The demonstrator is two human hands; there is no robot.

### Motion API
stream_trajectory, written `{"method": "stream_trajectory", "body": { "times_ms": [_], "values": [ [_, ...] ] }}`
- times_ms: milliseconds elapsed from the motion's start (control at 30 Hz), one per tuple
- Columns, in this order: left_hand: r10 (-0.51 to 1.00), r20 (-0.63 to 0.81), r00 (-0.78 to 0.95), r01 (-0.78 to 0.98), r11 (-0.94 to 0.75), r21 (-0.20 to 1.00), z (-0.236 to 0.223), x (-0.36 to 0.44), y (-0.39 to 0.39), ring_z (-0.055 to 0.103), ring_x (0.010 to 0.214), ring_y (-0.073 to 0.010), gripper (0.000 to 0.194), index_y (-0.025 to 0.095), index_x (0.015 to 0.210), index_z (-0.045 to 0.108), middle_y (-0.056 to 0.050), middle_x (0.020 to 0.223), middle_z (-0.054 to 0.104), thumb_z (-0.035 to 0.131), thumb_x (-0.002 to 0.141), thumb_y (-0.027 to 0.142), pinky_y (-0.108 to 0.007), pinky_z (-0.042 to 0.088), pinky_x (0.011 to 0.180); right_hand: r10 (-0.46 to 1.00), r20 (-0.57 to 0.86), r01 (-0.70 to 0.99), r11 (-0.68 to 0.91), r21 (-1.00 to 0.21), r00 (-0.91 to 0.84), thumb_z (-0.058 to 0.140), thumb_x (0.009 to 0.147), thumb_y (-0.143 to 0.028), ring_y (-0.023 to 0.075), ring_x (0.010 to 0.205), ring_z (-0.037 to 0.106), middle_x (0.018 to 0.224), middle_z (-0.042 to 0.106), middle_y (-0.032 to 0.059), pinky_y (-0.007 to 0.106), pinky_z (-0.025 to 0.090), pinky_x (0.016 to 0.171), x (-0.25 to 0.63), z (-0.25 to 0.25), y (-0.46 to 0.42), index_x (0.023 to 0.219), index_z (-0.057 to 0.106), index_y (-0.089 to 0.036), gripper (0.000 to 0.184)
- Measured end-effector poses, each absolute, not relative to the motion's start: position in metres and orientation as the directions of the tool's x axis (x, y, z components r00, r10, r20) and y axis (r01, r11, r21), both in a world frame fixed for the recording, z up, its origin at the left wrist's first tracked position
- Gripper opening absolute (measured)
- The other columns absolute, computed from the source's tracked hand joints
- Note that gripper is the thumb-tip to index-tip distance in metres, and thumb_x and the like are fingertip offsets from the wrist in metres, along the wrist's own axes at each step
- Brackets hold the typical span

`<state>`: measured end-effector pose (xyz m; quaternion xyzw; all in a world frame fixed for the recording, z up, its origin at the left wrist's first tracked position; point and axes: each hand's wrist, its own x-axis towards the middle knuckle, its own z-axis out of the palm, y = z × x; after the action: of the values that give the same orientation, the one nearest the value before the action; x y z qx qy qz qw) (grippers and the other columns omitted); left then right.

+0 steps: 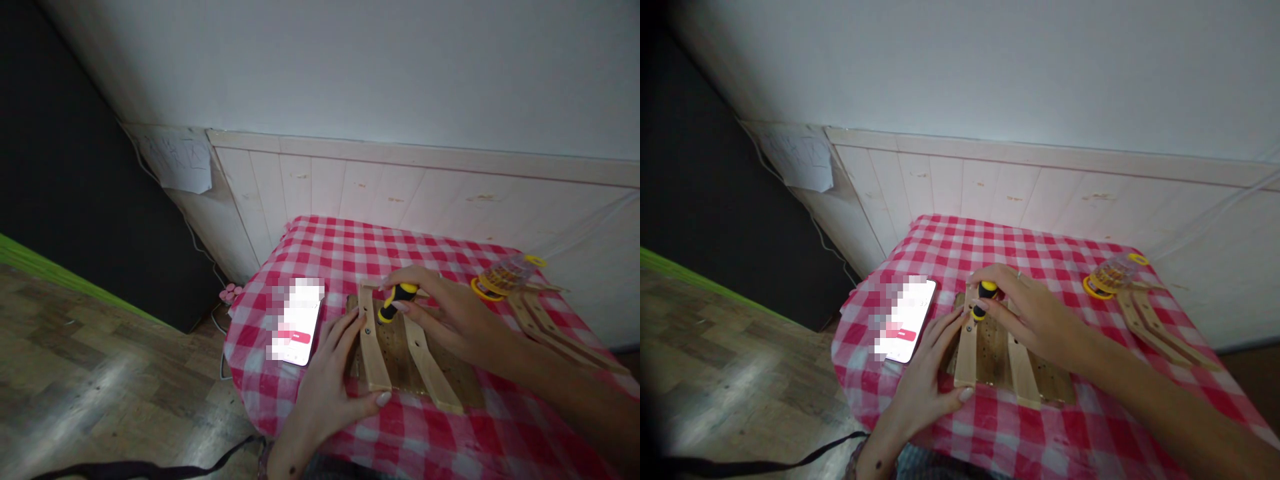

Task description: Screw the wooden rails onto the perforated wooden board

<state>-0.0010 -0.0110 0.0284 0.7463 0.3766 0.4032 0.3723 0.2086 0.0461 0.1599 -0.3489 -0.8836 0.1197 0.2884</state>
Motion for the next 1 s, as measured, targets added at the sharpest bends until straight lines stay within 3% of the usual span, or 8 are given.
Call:
{"method": "stream_trajectory", "body": {
  "times_ms": [400,800,1000],
  "values": [
    [0.859,0.333,0.389,0.272,-0.453,0.849,0.029,-0.002,-0.013,0.029,0.15,-0.0354,0.081,0.032,0.158,0.029,-0.009,0.163,0.032,0.064,0.09,0.06,-0.061,0.029,0.121,0.695,0.423,0.524,0.718,-0.458,-0.582,0.045,0.101,-0.018,0.0205,0.09,0.072,0.101,0.071,0.0079,0.034,0.059,0.08,0.207,0.146,0.041,0.115,0.052,-0.025,0.018],
    [0.859,0.339,0.385,0.27,-0.456,0.848,0.026,-0.002,-0.011,0.029,0.15,-0.0369,0.082,0.03,0.157,0.032,-0.01,0.162,0.034,0.066,0.089,0.06,-0.06,0.028,0.121,0.654,0.4,0.442,0.742,-0.504,-0.642,0.04,0.102,-0.016,0.0221,0.113,0.064,0.117,0.067,0.0106,0.039,0.055,0.094,0.203,0.151,0.044,0.122,0.053,-0.025,0.026],
    [0.864,0.336,0.374,0.263,-0.446,0.855,0.028,-0.001,-0.012,0.03,0.149,-0.0363,0.081,0.029,0.157,0.033,-0.01,0.162,0.035,0.065,0.089,0.06,-0.06,0.028,0.121,0.727,0.453,0.449,0.68,-0.58,-0.516,0.054,0.099,-0.025,0.0192,0.09,0.069,0.094,0.071,0.0055,0.034,0.057,0.079,0.194,0.154,0.044,0.099,0.065,-0.024,0.011]
  ]
}}
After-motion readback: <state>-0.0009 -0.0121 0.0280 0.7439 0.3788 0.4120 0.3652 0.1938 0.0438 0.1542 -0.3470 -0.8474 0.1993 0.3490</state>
